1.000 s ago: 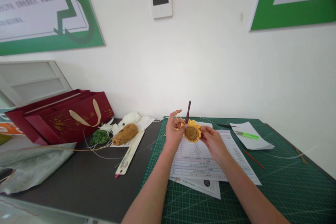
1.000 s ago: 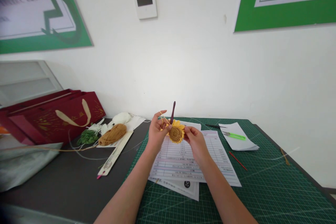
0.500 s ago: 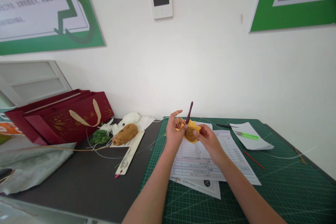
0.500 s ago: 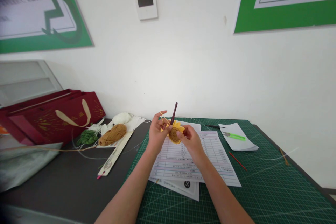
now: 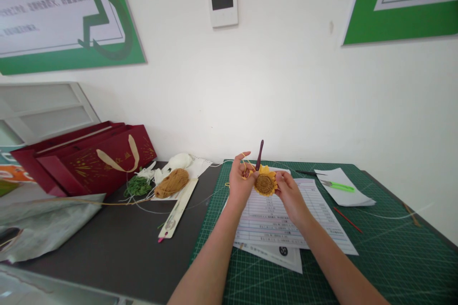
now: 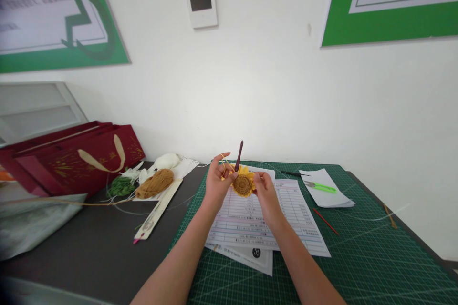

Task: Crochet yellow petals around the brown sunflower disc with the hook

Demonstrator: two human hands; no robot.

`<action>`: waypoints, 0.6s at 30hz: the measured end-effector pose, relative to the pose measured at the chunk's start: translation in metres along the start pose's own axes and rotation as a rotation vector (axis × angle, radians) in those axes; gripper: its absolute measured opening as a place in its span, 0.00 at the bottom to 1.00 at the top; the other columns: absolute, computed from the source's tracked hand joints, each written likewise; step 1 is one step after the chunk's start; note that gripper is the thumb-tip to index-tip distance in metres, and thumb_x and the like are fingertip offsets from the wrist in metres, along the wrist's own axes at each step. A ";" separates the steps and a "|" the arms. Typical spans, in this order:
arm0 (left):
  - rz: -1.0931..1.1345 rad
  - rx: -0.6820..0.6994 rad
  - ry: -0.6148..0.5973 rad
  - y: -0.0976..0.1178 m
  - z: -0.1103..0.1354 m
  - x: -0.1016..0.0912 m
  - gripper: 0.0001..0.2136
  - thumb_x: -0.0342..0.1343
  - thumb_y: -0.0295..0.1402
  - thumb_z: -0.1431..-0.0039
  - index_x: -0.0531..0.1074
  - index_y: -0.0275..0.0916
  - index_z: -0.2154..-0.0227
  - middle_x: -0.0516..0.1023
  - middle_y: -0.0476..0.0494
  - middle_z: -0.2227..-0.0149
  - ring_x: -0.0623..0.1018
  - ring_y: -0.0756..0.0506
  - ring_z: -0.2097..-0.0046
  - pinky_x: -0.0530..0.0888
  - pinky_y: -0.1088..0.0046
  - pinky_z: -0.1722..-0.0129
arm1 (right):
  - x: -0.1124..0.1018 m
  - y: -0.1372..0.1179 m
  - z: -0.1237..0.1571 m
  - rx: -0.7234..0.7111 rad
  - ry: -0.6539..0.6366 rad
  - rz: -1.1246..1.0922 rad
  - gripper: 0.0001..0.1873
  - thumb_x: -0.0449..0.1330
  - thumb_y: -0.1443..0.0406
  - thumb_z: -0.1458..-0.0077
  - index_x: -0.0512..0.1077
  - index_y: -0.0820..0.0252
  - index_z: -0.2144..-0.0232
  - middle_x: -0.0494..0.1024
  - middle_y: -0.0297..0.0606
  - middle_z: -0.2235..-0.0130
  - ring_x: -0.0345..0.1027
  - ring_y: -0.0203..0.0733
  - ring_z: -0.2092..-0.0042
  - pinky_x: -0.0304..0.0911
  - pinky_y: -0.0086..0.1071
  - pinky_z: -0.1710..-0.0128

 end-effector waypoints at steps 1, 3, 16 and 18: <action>-0.003 -0.003 0.001 0.000 0.000 0.000 0.18 0.60 0.37 0.33 0.71 0.39 0.43 0.77 0.38 0.44 0.80 0.39 0.50 0.80 0.54 0.53 | 0.002 -0.001 0.001 0.000 -0.005 0.011 0.20 0.62 0.58 0.34 0.71 0.59 0.44 0.76 0.44 0.44 0.75 0.48 0.48 0.74 0.48 0.50; 0.000 -0.012 -0.003 -0.001 0.000 0.000 0.18 0.60 0.37 0.33 0.71 0.39 0.43 0.76 0.38 0.44 0.80 0.39 0.50 0.80 0.54 0.52 | 0.006 -0.001 0.002 0.006 -0.019 0.026 0.19 0.62 0.58 0.35 0.72 0.59 0.44 0.76 0.44 0.44 0.75 0.48 0.48 0.74 0.48 0.50; 0.140 -0.119 0.002 -0.009 0.002 -0.001 0.18 0.60 0.37 0.33 0.71 0.39 0.43 0.77 0.38 0.45 0.80 0.39 0.51 0.80 0.54 0.53 | 0.016 0.013 0.007 0.194 -0.079 -0.252 0.20 0.62 0.58 0.35 0.71 0.59 0.44 0.76 0.44 0.44 0.75 0.48 0.48 0.74 0.48 0.50; 0.156 -0.126 0.011 -0.010 0.001 -0.002 0.18 0.60 0.37 0.33 0.72 0.39 0.43 0.77 0.38 0.45 0.80 0.39 0.51 0.80 0.54 0.53 | 0.016 0.014 0.007 0.218 -0.079 -0.294 0.20 0.62 0.58 0.35 0.71 0.59 0.44 0.76 0.44 0.43 0.75 0.48 0.48 0.74 0.48 0.50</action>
Point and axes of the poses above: each hand's wrist, its own z-axis away from the middle knuckle, its own x-axis out of the palm, y = z × x, the point moved 6 cm from there along -z, towards the middle knuckle
